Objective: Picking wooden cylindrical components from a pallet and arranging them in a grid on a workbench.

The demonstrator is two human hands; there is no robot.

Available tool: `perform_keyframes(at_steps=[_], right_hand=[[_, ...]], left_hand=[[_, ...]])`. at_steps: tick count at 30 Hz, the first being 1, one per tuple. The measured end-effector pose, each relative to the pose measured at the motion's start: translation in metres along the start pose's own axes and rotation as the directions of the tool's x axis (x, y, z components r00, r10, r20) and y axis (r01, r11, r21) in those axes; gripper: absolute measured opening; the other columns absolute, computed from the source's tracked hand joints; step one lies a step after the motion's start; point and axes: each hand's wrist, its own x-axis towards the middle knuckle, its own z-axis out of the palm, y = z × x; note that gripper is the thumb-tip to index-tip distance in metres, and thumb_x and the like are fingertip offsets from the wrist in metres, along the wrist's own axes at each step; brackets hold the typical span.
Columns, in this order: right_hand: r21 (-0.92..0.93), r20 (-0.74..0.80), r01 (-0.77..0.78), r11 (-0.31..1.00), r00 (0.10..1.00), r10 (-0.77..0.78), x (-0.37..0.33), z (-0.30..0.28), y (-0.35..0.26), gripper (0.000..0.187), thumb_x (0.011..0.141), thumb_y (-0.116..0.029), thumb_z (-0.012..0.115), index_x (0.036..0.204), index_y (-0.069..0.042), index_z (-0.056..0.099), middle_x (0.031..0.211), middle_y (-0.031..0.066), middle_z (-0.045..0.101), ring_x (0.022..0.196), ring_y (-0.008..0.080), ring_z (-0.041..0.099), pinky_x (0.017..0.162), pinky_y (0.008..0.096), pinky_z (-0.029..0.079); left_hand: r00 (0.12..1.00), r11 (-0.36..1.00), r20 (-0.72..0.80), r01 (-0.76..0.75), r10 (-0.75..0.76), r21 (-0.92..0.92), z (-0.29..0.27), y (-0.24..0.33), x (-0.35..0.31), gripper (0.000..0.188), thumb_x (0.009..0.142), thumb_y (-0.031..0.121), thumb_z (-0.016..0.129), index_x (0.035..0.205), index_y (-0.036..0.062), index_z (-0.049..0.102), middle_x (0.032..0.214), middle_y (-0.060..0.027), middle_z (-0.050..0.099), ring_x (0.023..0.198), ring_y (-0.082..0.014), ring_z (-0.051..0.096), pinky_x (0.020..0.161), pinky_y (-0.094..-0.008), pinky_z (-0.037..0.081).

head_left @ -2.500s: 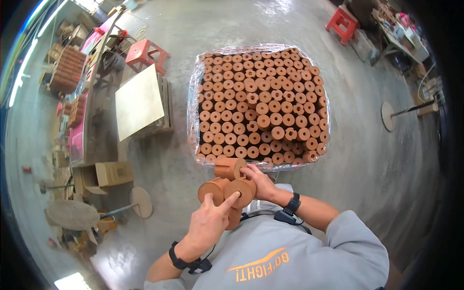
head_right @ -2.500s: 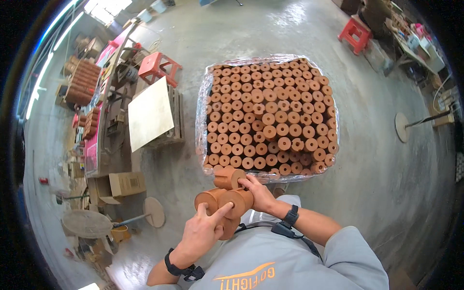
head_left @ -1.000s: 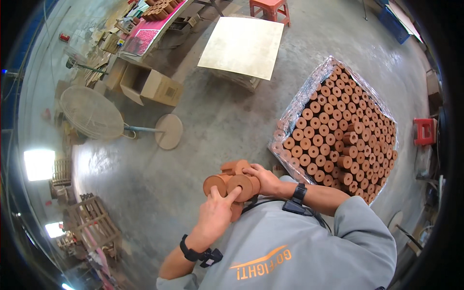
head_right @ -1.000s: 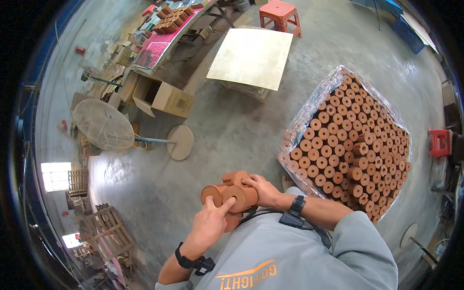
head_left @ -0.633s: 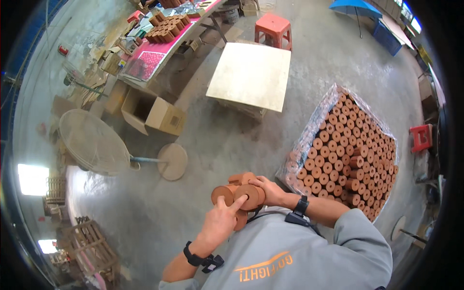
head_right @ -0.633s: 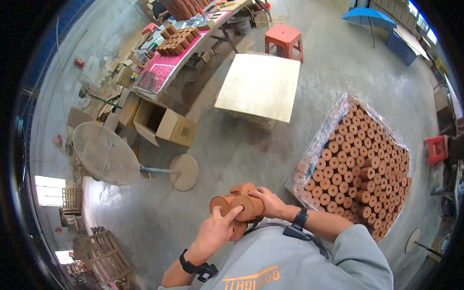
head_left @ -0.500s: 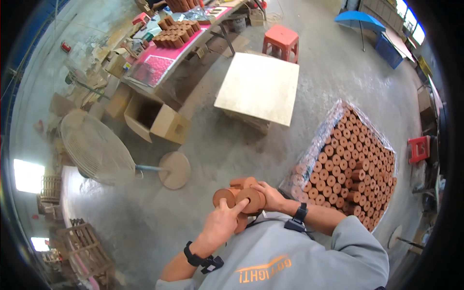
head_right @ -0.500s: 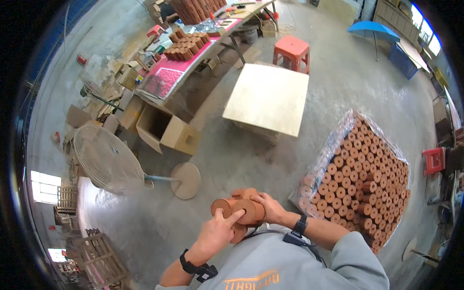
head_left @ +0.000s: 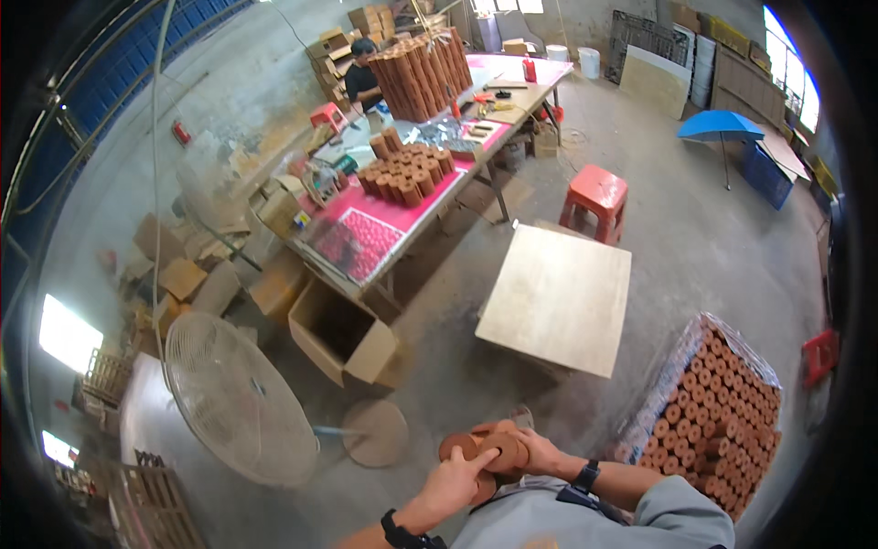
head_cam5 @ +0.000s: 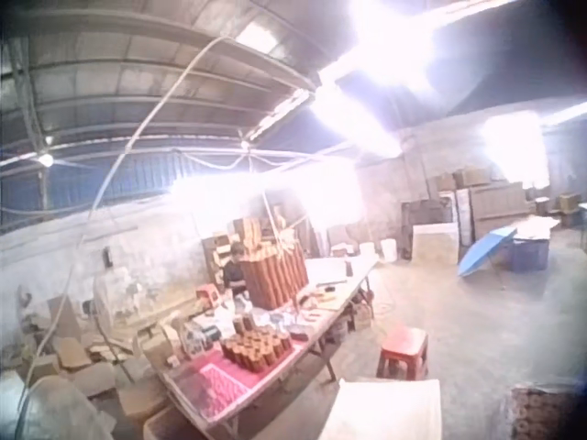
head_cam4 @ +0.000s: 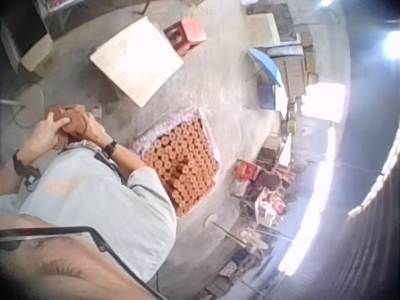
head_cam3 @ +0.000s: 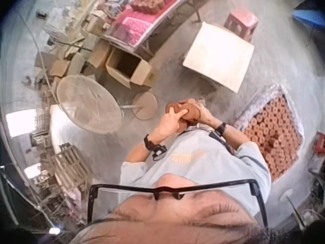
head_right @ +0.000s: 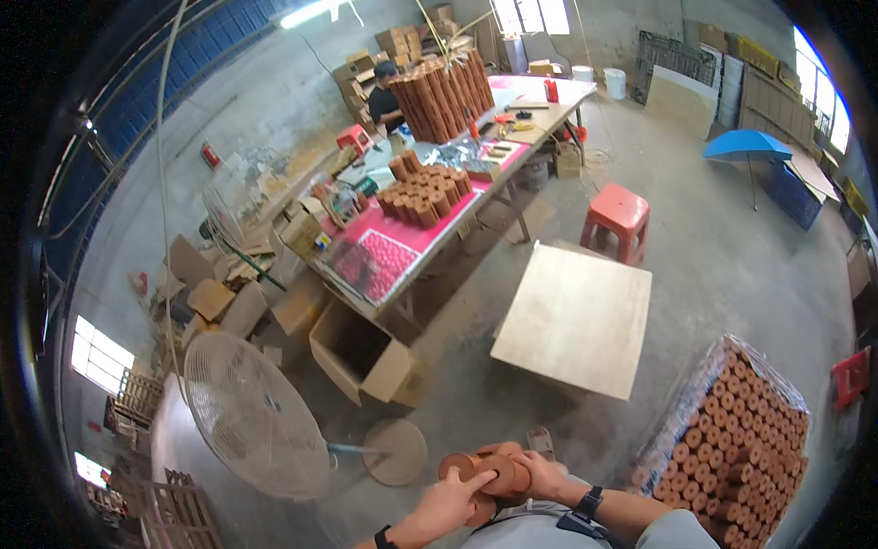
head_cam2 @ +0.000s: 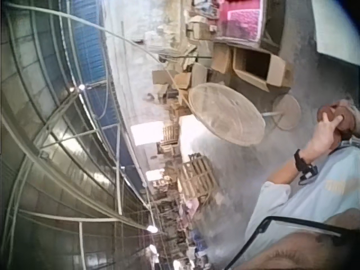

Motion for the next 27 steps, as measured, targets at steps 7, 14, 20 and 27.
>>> perform_keyframes(at_steps=[7,14,20,27], right_hand=[[-0.011,0.031,0.06,0.998,0.998,-0.06,0.133,-0.06,-0.024,0.087,0.063,-0.041,0.09,0.139,-0.017,0.056,0.133,0.0252,0.055,0.122,0.0447,0.055,0.106,0.0479,0.046],[-0.078,0.016,0.106,0.991,0.994,-0.105,0.234,-0.102,-0.039,0.091,0.059,-0.045,0.092,0.138,-0.017,0.057,0.131,0.0249,0.056,0.123,0.044,0.055,0.106,0.0483,0.046],[-0.064,0.044,0.043,0.997,0.998,-0.04,0.325,-0.117,-0.048,0.094,0.057,-0.047,0.093,0.139,-0.018,0.057,0.132,0.0242,0.056,0.123,0.0442,0.055,0.107,0.0477,0.045],[-0.131,-0.002,-0.006,0.991,1.0,0.006,0.426,-0.152,-0.075,0.098,0.053,-0.048,0.093,0.139,-0.017,0.057,0.133,0.0239,0.056,0.124,0.0432,0.054,0.108,0.0478,0.044]], left_hand=[[0.996,0.99,-0.08,0.058,-0.049,0.127,-0.072,-0.051,0.082,0.067,0.082,0.018,0.07,0.144,0.0338,0.05,0.1,-0.0221,0.055,0.068,-0.0391,0.068,0.062,-0.0459,0.059],[0.983,0.979,-0.124,0.151,-0.135,0.138,-0.136,-0.089,0.148,0.062,0.082,0.019,0.07,0.14,0.0341,0.055,0.099,-0.021,0.055,0.068,-0.0395,0.068,0.063,-0.0475,0.059],[0.991,0.987,-0.1,0.101,-0.089,0.125,-0.181,-0.161,0.21,0.062,0.081,0.023,0.07,0.14,0.0326,0.054,0.098,-0.0201,0.054,0.068,-0.0408,0.067,0.062,-0.0491,0.058],[0.992,0.987,-0.127,0.013,0.007,0.158,-0.255,-0.228,0.277,0.061,0.081,0.02,0.069,0.139,0.032,0.055,0.098,-0.0196,0.054,0.07,-0.0402,0.067,0.063,-0.0478,0.058]])
